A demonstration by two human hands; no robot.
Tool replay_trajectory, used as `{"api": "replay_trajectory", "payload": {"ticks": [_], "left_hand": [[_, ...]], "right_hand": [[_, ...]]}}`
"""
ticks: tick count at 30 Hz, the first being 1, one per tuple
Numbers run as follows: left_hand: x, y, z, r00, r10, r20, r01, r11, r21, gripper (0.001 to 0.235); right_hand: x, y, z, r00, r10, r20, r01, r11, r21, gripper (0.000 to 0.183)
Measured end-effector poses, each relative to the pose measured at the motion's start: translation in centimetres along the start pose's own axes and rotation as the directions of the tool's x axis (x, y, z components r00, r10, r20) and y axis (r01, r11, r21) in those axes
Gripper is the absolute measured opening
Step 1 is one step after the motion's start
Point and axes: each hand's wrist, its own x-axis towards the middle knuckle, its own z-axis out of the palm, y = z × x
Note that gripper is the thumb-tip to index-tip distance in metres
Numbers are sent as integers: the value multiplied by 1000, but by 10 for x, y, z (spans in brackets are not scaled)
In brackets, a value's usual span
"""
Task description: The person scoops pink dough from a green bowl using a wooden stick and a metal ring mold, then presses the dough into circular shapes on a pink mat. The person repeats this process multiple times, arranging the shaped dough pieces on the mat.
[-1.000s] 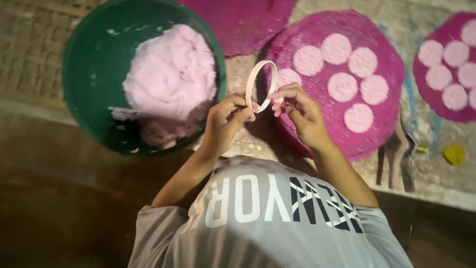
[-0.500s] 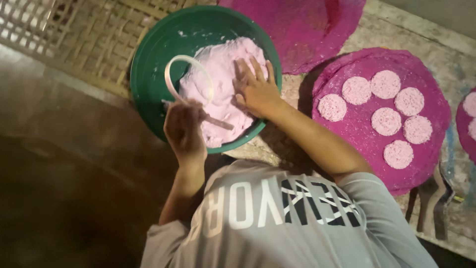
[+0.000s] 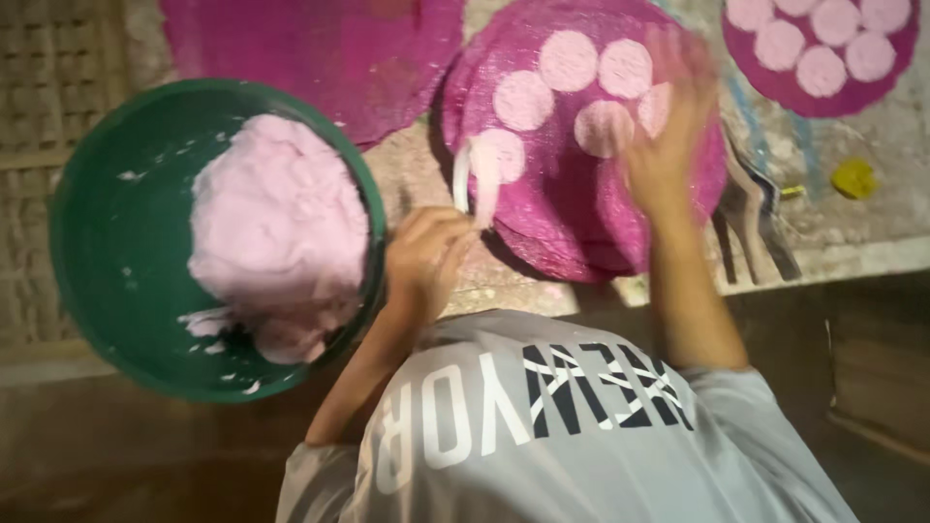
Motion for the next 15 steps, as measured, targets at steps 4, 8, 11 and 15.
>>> {"api": "replay_trajectory", "payload": {"ticks": [4, 8, 11, 15], "left_hand": [[14, -10, 73, 945, 111, 309, -129, 991, 40, 24], [18, -26, 116, 906, 97, 413, -173, 973, 152, 28], [21, -35, 129, 918, 79, 389, -170, 963, 207, 29], [25, -44, 138, 932, 40, 361, -132, 963, 234, 32]], "right_hand": [[-81, 136, -96, 895, 442, -68, -440, 845, -305, 89], [-158, 184, -124, 657, 749, 84, -590, 581, -561, 110], [-184, 195, -113, 622, 774, 116, -620, 577, -532, 110], [-189, 207, -98, 714, 698, 48, -509, 566, -649, 77]]}}
